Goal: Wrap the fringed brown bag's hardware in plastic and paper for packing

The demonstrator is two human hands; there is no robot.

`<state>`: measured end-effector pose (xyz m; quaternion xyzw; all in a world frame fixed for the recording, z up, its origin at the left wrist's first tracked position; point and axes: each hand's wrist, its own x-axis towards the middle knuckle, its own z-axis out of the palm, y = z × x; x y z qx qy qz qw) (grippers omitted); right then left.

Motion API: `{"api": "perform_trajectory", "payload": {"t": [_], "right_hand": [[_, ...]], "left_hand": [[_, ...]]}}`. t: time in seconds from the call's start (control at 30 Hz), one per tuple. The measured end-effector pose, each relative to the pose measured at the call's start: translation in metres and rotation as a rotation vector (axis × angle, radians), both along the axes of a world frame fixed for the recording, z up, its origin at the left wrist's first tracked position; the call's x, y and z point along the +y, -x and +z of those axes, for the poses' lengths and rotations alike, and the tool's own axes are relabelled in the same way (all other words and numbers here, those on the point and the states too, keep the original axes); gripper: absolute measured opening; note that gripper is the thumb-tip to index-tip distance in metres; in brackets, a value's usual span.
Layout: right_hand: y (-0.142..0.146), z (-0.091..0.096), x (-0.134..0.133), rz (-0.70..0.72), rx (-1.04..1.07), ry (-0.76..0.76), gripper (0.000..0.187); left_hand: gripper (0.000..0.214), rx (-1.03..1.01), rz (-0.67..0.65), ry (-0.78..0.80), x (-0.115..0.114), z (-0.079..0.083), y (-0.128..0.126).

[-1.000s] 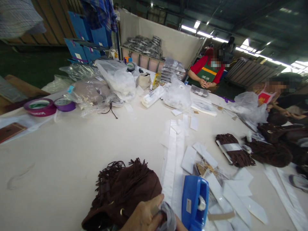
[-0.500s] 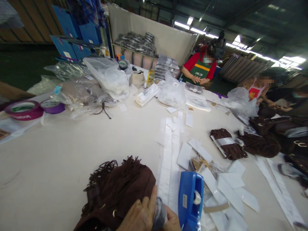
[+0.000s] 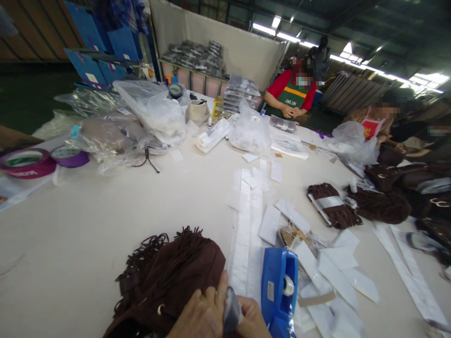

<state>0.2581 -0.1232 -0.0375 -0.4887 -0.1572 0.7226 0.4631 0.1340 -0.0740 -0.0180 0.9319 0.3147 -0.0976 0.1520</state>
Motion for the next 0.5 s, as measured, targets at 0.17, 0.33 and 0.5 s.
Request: {"api": "perform_trajectory", "payload": {"t": [0.17,0.33,0.5], "right_hand": [[0.0,0.011,0.01,0.026,0.069,-0.02,0.035],[0.006,0.01,0.013,0.03,0.111,0.009,0.034],[0.006,0.011,0.015,0.112,0.051,0.085,0.035]], "left_hand": [[0.067,-0.146,0.108,0.374,0.008,-0.007,0.012],[0.066,-0.306,0.203,0.564,0.01,-0.014,0.024],[0.054,-0.368,0.218,0.647,0.015,-0.01,0.023]]}}
